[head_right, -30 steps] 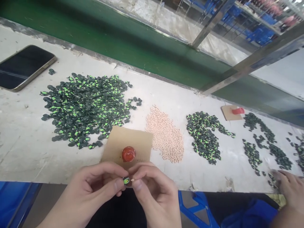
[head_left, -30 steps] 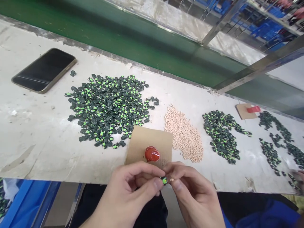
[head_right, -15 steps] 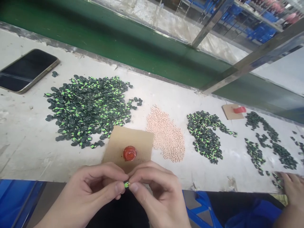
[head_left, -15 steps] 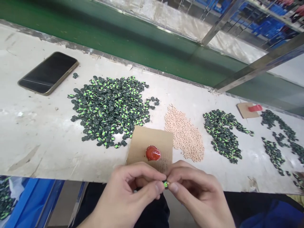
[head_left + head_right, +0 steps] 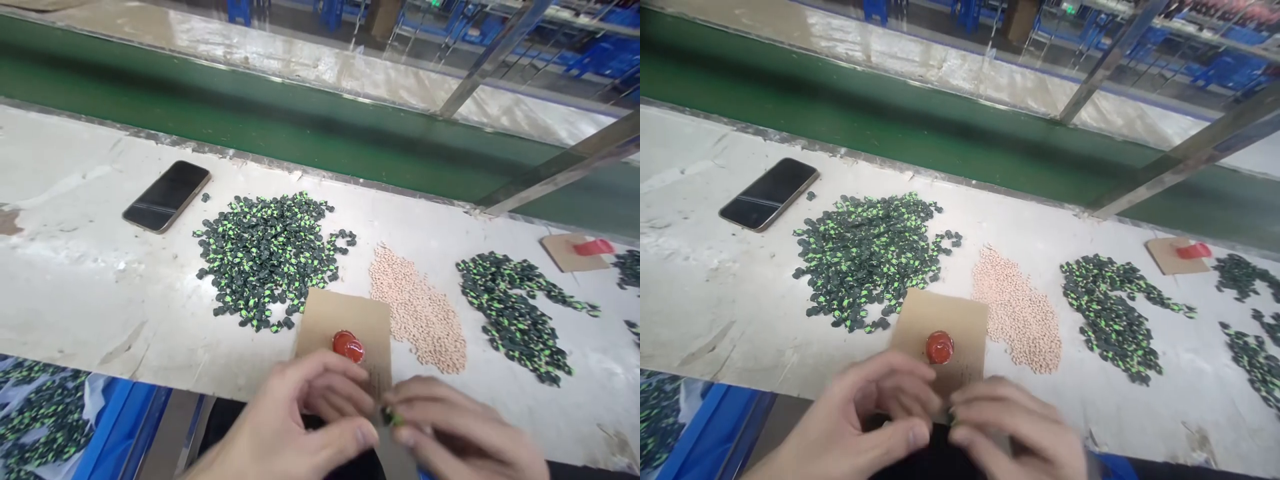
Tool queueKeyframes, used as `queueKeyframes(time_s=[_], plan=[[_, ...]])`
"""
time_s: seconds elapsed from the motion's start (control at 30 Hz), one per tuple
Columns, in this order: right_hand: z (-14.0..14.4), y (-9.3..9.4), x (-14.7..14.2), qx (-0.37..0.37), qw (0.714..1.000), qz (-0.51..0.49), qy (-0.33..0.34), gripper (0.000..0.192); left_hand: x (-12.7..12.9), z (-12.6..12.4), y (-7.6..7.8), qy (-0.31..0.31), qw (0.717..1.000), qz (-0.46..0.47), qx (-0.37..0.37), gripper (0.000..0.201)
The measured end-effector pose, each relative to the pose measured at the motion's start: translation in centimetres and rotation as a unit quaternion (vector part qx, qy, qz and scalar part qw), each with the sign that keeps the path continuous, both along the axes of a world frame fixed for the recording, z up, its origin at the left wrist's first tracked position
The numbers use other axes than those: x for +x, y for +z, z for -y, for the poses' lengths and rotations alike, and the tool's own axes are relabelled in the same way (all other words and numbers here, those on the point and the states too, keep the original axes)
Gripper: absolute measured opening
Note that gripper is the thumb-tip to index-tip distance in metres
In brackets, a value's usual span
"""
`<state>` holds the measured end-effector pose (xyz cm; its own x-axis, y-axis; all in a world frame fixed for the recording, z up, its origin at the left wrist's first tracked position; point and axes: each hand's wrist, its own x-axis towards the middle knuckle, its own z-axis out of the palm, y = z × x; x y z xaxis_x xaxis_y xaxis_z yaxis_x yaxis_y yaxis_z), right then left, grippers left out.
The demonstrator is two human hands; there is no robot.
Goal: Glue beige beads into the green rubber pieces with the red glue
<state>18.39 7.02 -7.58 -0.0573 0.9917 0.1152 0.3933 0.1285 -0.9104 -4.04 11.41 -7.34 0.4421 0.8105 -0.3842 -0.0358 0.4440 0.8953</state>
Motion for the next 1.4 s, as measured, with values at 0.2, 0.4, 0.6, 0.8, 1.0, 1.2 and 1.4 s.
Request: queueKeyframes(time_s=[0.2,0.4,0.6,0.8,1.0,1.2,1.4], plan=[[-0.6,-3.3,10.0,0.061,0.869,0.349,-0.346,0.015,-3.9,-5.3,-2.8,-0.046,0.724,-0.359,0.587,0.029],[-1.2,-4.6,13.8,0.074,0.839,0.423,-0.334,0.013,-3.3,-6.4,-2.9,-0.091,0.668,-0.397,0.623,0.028],[-2.3,-4.4,5.4,0.210,0.912,0.339,-0.094,0.028,-3.3,-7.0,-3.1,-0.084,0.627,-0.431,0.643,0.029],[-3.6,-4.8,-0.2,0.183,0.892,0.413,0.029,0.038,-3.2,-8.6,-3.3,-0.096,0.589,-0.416,0.686,0.020],[-4.2,-4.8,-0.6,0.204,0.861,0.463,0.054,0.034,-3.3,-10.0,-3.5,-0.127,0.583,-0.402,0.695,0.017],[-4.5,-4.8,-0.4,0.198,0.862,0.459,0.079,0.033,-1.5,-12.1,-2.1,-0.190,0.588,-0.380,0.688,0.018],[-4.5,-4.7,-0.4,0.182,0.868,0.454,0.088,0.034,1.2,-14.4,-1.9,-0.303,0.561,-0.365,0.678,0.011]])
